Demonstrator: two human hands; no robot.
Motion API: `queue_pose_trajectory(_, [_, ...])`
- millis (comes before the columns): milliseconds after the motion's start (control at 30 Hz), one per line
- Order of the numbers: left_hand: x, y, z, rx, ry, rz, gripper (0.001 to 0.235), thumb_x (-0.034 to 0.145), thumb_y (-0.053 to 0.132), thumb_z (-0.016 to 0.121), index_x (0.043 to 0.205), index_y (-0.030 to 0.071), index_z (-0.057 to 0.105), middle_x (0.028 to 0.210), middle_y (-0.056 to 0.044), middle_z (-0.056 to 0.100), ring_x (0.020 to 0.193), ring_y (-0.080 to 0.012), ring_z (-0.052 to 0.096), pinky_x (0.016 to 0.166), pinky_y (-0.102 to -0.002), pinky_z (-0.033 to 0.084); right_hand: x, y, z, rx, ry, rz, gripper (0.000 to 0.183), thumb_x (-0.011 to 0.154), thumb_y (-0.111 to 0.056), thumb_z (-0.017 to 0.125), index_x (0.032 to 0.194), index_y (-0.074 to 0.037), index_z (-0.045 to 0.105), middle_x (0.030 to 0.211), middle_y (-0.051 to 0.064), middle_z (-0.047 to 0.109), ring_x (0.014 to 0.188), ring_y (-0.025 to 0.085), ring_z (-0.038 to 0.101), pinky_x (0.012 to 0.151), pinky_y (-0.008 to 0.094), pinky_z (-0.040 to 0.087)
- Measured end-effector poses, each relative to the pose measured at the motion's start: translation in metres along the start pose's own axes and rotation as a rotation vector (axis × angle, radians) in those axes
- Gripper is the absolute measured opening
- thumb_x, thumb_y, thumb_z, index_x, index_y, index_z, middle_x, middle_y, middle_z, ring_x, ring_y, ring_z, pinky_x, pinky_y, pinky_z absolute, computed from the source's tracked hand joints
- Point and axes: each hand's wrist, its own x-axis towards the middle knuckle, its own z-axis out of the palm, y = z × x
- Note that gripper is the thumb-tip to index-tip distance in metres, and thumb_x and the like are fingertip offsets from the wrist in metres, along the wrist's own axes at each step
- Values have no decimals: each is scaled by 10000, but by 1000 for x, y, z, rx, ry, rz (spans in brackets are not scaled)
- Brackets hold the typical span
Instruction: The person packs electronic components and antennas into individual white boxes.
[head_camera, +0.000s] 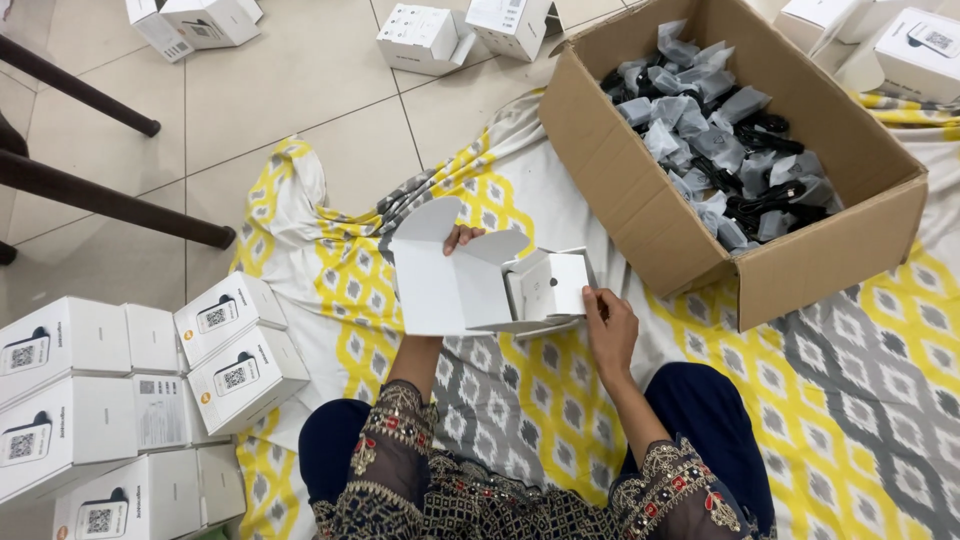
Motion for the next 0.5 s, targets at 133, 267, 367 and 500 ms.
queue_pose_trajectory(133, [2, 16, -25, 64, 198, -125, 338, 1097, 409, 540, 941, 111, 567, 1133, -80, 638, 1327, -240, 510, 1227, -371, 378, 2, 4, 3, -90, -44, 18, 414, 996, -445, 668, 1000, -42, 761, 760, 105, 620, 737, 209, 554, 704, 366, 458])
queue_pose_trajectory(267, [-22, 12, -59, 474, 441, 13, 427, 1062, 356, 547, 1367, 60, 507, 1361, -150, 581, 1275, -282, 564, 1063, -420, 497, 17, 43, 18, -120, 76, -173, 534, 868, -406, 791, 1205, -16, 655, 1032, 118, 640, 904, 262, 597, 753, 388, 506])
queue_pose_trajectory(367, [-69, -27, -144, 415, 835, -50, 600, 1036, 464, 434, 1487, 69, 449, 1447, -135, 530, 1290, -314, 528, 1057, -463, 449, 27, 73, 35, 73, -63, 0, 633, 875, -389, 784, 1351, -24, 585, 1227, 133, 664, 1026, 249, 663, 838, 365, 536])
queue_pose_trajectory(500, [-132, -66, -131, 254, 1281, -195, 620, 1044, 497, 397, 1511, 90, 383, 1540, -146, 450, 1419, -313, 452, 1165, -548, 308, 25, 86, 44, 72, -254, 27, 693, 959, -330, 699, 1556, -79, 452, 1444, 192, 589, 1134, 265, 670, 954, 367, 523])
